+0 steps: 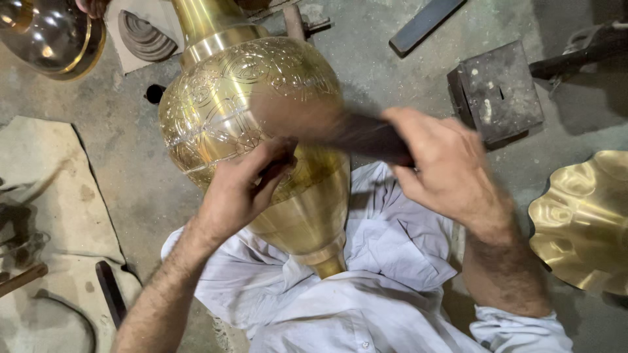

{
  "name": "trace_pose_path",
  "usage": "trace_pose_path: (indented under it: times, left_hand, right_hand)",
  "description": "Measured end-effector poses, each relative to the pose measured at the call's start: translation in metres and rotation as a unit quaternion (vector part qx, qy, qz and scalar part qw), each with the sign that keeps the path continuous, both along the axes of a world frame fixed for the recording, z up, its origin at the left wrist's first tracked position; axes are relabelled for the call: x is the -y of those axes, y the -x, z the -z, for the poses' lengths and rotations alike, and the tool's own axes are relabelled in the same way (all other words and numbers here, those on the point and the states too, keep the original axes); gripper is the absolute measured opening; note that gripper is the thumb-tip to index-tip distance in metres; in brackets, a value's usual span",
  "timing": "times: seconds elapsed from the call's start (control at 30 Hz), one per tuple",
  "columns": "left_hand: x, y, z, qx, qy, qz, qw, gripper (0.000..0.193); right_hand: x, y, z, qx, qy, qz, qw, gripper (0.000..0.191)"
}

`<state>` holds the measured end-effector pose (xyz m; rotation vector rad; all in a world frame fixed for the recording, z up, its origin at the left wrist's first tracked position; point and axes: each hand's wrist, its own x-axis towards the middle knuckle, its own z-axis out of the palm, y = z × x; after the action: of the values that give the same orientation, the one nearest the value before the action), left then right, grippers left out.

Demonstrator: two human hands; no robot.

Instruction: The person sits cross-legged on the floor with a large brass vase held between their legs. They hold a small chisel against the vase's engraved surface and repeatedly strike it with a wooden mallet, working the patterned decoration across different areas of the vessel.

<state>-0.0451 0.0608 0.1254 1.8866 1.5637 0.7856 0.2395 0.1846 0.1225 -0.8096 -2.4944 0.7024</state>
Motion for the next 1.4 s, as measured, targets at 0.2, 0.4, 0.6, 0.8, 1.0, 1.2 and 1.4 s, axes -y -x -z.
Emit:
trace_pose_path:
  times: [0.2, 0.4, 0.6, 0.8, 1.0, 1.2, 1.4]
  left_hand:
    - [0.029, -0.009, 0.023, 0.046, -0.011, -0.141, 0.989, 0.025]
    - [0.046, -0.003, 0.037, 0.278, -0.049, -0.243, 0.928, 0.025]
    - [0.062, -0.001, 0.035, 0.328, -0.025, -0.258, 0.908, 0.031]
    - [0.054, -0.015, 0.039, 0.223, -0.056, -0.232, 0.945, 0.039]
    - [0.041, -0.024, 0.033, 0.178, -0.070, -0.207, 0.959, 0.038]
    - [0.007, -0.008, 0.009, -0.064, -0.049, -0.021, 0.997, 0.040]
    - [-0.041, 0.002, -0.006, -0.219, 0.096, 0.161, 0.958, 0.040]
  right_hand:
    - [-0.005, 0.003, -0.011, 0.038, -0.037, -0.036, 0.998, 0.047]
    - [0.007, -0.002, 0.047, 0.001, 0.025, 0.085, 0.996, 0.052]
    - [0.076, -0.012, 0.120, 0.008, 0.395, 0.175, 0.902, 0.059]
    - [0.088, -0.024, 0.115, -0.027, 0.414, 0.146, 0.898, 0.074]
    - [0.071, -0.032, 0.088, -0.136, 0.364, 0.078, 0.918, 0.092]
    - [0.086, -0.031, 0.099, -0.131, 0.289, 0.072, 0.946, 0.085]
    - [0.113, -0.025, 0.120, -0.127, 0.238, 0.129, 0.954, 0.074]
